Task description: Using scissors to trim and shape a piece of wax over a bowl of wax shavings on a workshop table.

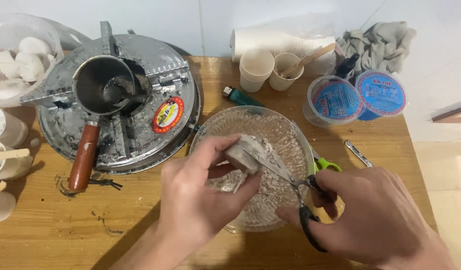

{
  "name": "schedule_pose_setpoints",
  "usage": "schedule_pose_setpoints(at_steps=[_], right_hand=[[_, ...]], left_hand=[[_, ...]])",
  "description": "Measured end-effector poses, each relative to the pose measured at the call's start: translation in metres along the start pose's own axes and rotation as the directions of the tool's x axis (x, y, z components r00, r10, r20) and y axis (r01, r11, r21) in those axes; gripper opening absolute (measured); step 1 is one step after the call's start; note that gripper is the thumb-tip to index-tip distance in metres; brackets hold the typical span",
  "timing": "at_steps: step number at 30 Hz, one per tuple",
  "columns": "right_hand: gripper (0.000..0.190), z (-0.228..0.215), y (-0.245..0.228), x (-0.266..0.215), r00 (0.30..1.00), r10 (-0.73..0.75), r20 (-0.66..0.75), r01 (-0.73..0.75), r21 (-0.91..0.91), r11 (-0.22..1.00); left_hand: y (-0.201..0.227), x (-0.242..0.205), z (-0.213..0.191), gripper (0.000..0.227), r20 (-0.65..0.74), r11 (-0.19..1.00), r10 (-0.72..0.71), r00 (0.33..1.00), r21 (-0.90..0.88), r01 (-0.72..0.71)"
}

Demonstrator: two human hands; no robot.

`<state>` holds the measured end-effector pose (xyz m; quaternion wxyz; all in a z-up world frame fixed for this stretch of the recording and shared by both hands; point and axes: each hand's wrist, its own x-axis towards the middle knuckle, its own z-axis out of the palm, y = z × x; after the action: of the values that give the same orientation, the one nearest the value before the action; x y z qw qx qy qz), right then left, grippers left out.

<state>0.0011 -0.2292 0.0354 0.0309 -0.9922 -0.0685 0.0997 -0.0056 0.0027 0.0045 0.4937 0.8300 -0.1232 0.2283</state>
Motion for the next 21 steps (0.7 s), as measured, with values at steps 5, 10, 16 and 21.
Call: schedule_pose_setpoints(at_steps=[5, 10, 16, 21], right_hand=[[0.072, -0.012, -0.013, -0.001, 0.995, 0.09, 0.045, -0.086, -0.083, 0.993], [0.073, -0.016, -0.012, 0.0, 1.0, 0.011, 0.01, -0.01, -0.087, 0.996], [0.061, -0.039, -0.023, 0.004, 0.966, 0.104, 0.236, -0.062, -0.181, 0.982], [0.081, -0.069, -0.038, 0.009, 0.883, 0.186, 0.43, -0.085, -0.243, 0.966]], left_hand=[[0.0, -0.005, 0.002, 0.049, 0.1, 0.988, -0.08, 0.992, -0.126, 0.092], [0.003, -0.001, -0.004, 0.052, 0.102, 0.994, -0.048, 0.994, -0.089, 0.057], [0.001, 0.0, -0.007, 0.061, 0.097, 0.994, 0.107, 0.989, -0.033, -0.105], [0.0, 0.002, -0.006, 0.057, 0.061, 0.989, 0.147, 0.987, -0.02, -0.146]])
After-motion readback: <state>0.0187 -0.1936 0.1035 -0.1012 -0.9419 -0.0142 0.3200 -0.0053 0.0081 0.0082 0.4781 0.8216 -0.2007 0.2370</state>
